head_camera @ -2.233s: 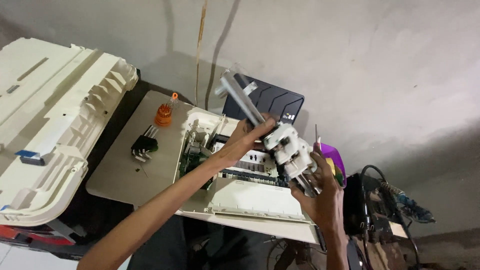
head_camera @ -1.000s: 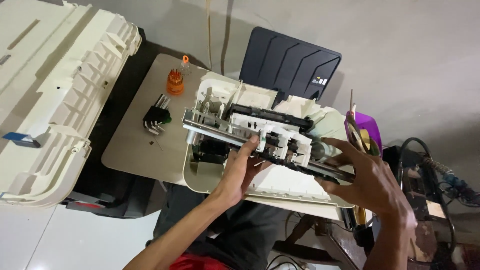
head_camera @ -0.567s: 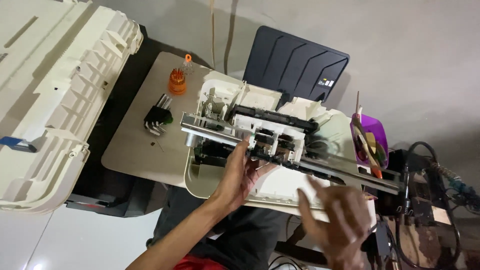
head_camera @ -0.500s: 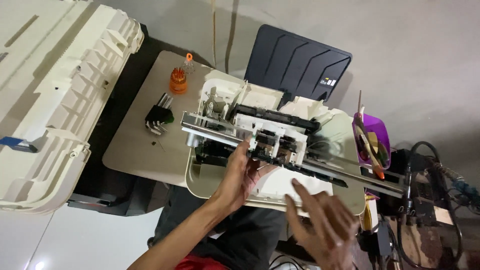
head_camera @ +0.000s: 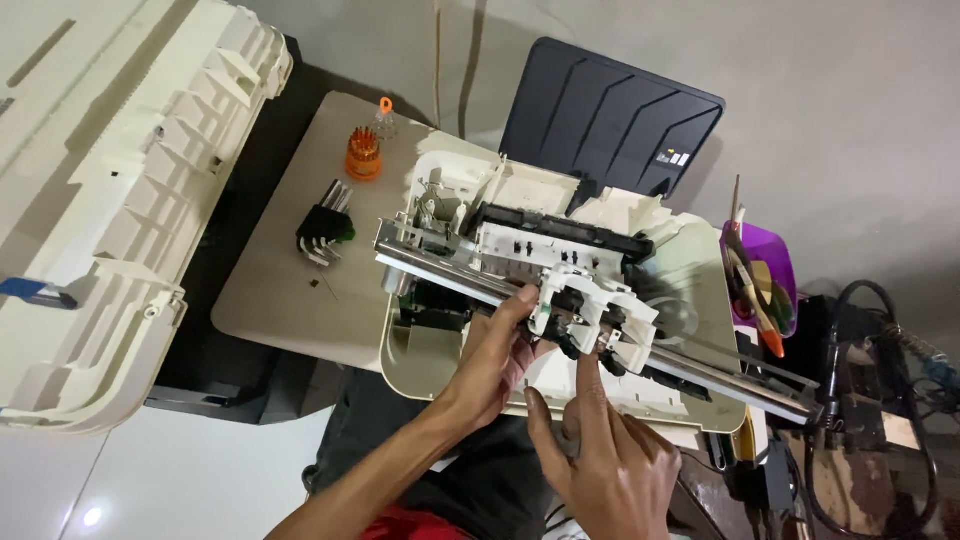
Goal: Disassembling and reassembling the internal carriage and rail system of a printer to secure components.
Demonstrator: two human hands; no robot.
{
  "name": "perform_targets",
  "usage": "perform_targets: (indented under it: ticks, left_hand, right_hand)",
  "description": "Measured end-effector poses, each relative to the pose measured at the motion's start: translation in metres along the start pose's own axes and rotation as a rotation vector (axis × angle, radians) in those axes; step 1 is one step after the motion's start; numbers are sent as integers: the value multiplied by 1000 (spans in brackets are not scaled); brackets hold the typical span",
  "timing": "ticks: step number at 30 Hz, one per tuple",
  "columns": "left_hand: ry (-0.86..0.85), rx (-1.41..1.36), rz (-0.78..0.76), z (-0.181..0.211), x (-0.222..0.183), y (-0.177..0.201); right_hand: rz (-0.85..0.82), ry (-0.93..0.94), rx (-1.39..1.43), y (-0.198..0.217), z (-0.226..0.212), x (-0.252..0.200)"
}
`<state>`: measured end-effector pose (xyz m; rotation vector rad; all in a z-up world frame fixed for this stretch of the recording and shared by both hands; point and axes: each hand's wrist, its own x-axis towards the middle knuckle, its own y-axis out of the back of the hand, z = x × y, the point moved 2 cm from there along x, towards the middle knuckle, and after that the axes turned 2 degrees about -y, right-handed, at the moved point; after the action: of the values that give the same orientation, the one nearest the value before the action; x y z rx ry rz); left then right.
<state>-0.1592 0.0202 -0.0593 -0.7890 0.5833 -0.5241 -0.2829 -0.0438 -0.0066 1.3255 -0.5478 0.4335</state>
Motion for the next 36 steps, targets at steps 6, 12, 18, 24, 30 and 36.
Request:
perform_targets:
  ticks: [6,12,18,24,30,36]
  left_hand:
    - [67,-39,77,-10,9,9]
    - [12,-41,59,-27,20,22]
    - [115,-116,130,-9,9,8]
    - [-27,-102,-26,-29,21,25]
    - [77,-224,152,-20,12,16]
    - [81,-83,185,9,-1,-9]
  right_hand:
    - [-56,-25,-29,5,-4,-2]
    - [-57,-2,-49,12,-9,3]
    - [-115,-25,-47,10,-8,2]
    - [-93,-14,-39,11,-9,4]
    - [-99,-30,-33,9,-7,6]
    - [-236,-125,-7,-2,3,9]
